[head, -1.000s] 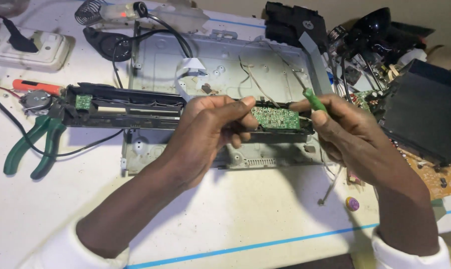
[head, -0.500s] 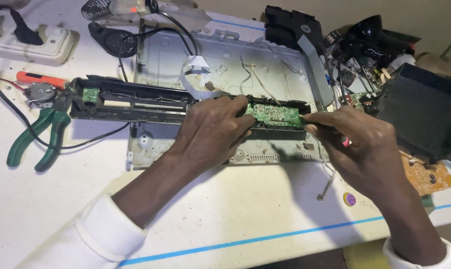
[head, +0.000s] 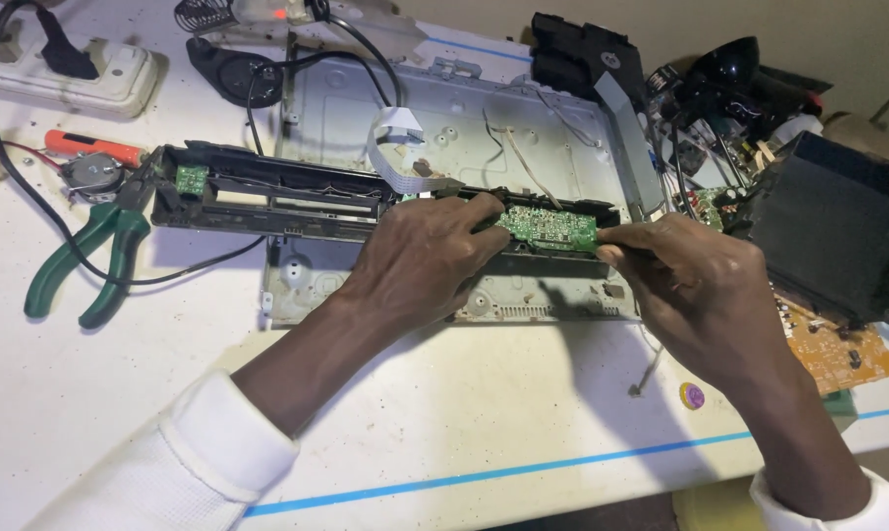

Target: Removing a circuit board from a plastic housing using a screwdriver and hands on a repair bench.

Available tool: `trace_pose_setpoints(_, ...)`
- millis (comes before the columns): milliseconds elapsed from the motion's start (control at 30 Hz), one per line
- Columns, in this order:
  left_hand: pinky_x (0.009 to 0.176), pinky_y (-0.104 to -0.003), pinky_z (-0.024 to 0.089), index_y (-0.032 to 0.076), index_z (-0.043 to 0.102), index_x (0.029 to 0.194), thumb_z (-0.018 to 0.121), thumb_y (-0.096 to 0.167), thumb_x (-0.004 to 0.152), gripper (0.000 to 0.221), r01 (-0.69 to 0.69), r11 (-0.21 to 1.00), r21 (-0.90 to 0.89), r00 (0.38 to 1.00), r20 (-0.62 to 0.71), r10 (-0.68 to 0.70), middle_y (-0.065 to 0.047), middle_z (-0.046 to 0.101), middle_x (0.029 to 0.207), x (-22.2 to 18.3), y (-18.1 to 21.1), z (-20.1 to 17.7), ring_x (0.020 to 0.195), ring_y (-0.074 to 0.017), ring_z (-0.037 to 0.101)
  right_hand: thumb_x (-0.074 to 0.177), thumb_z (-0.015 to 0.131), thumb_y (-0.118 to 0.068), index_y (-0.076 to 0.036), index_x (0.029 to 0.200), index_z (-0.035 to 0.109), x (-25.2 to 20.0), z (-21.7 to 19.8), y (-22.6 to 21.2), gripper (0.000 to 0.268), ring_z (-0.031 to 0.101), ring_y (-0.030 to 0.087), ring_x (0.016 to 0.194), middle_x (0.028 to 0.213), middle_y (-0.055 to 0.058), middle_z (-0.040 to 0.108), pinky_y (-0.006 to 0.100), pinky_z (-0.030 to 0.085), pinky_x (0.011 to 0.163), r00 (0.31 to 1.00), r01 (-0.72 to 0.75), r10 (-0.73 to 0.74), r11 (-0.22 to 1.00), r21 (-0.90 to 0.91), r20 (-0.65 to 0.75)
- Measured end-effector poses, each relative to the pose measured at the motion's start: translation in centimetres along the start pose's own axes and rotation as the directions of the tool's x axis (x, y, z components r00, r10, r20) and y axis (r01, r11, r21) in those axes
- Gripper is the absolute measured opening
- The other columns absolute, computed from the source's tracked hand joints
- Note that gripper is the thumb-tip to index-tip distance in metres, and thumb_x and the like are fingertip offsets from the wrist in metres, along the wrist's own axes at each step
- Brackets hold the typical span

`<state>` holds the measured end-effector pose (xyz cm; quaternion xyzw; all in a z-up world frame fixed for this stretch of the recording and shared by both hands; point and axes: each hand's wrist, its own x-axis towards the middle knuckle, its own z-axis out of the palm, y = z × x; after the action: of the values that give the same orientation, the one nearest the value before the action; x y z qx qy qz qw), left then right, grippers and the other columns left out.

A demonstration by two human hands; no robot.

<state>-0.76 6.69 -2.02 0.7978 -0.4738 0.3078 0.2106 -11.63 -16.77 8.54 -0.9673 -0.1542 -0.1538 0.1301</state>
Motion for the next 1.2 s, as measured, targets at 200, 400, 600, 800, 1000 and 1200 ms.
trace_pose_setpoints(200,0.055,-0.035,0.058,0.013,0.075,0.099,0.08,0.01,0.086,0.014,0.0,1.0,0.01,1.0,-0.006,0.0,-0.004,0.072,0.104,0.2,0.2,-0.8,0.072,-0.0186,0.067,0.096,0.071,-0.012,-0.003,0.114,0.074,0.1,0.0,0.3,0.021,0.071,0.019,0.066,0.091,0.013,0.075,0.031,0.059,0.055,0.999,0.034,-0.034,0.999,-0.022,0.009)
trace_pose_setpoints(400,0.058,-0.036,0.059,0.014,0.075,0.099,0.083,0.01,0.083,0.018,0.008,1.0,0.01,1.0,0.004,-0.008,-0.003,0.072,0.102,0.1,0.1,-0.3,0.073,-0.0188,0.068,0.088,0.073,0.0,-0.004,0.117,0.074,0.7,-0.7,0.0,0.03,0.071,0.02,0.077,0.101,0.013,0.073,0.028,0.062,0.065,0.994,-0.032,0.035,0.999,-0.029,0.1)
trace_pose_setpoints(600,0.058,-0.038,0.061,0.009,0.075,0.099,0.077,0.005,0.091,0.01,0.055,0.995,-0.081,0.998,0.025,-0.053,-0.007,0.072,0.099,0.3,0.6,-0.9,0.07,-0.0204,0.068,0.091,0.072,-0.027,-0.01,0.122,0.068,3.2,-1.5,-1.0,0.035,0.076,0.023,0.074,0.108,0.01,0.073,0.037,0.066,0.065,0.958,0.023,0.043,0.974,-0.226,0.283)
trace_pose_setpoints(800,0.052,-0.033,0.063,0.003,0.073,0.087,0.071,-0.013,0.087,0.016,0.09,0.98,-0.175,0.996,0.044,-0.083,-0.013,0.075,0.099,0.4,0.8,-1.7,0.065,-0.02,0.069,0.106,0.057,-0.024,-0.011,0.1,0.074,5.1,-1.8,-2.1,0.023,0.074,0.02,0.054,0.083,0.005,0.076,0.03,0.064,0.05,0.9,-0.09,0.206,0.95,-0.299,0.385)
trace_pose_setpoints(1000,0.054,-0.036,0.068,0.0,0.074,0.09,0.074,-0.01,0.085,0.011,0.14,0.965,-0.223,0.984,0.142,-0.11,-0.015,0.075,0.107,0.8,1.0,-2.6,0.071,-0.0237,0.072,0.086,0.068,0.003,-0.012,0.111,0.074,5.3,-2.2,-0.8,0.03,0.067,0.022,0.078,0.099,0.003,0.064,0.038,0.057,0.061,0.923,0.175,-0.11,0.974,-0.147,0.37)
trace_pose_setpoints(1200,0.065,-0.039,0.068,0.006,0.075,0.094,0.082,-0.005,0.078,0.02,0.121,0.97,-0.21,0.989,0.111,-0.1,-0.012,0.075,0.109,0.5,0.6,-1.5,0.082,-0.025,0.075,0.091,0.069,-0.037,-0.019,0.137,0.06,6.4,-2.1,-0.8,0.05,0.077,0.02,0.068,0.119,0.001,0.066,0.037,0.069,0.063,0.865,0.099,0.129,0.904,-0.416,0.485)
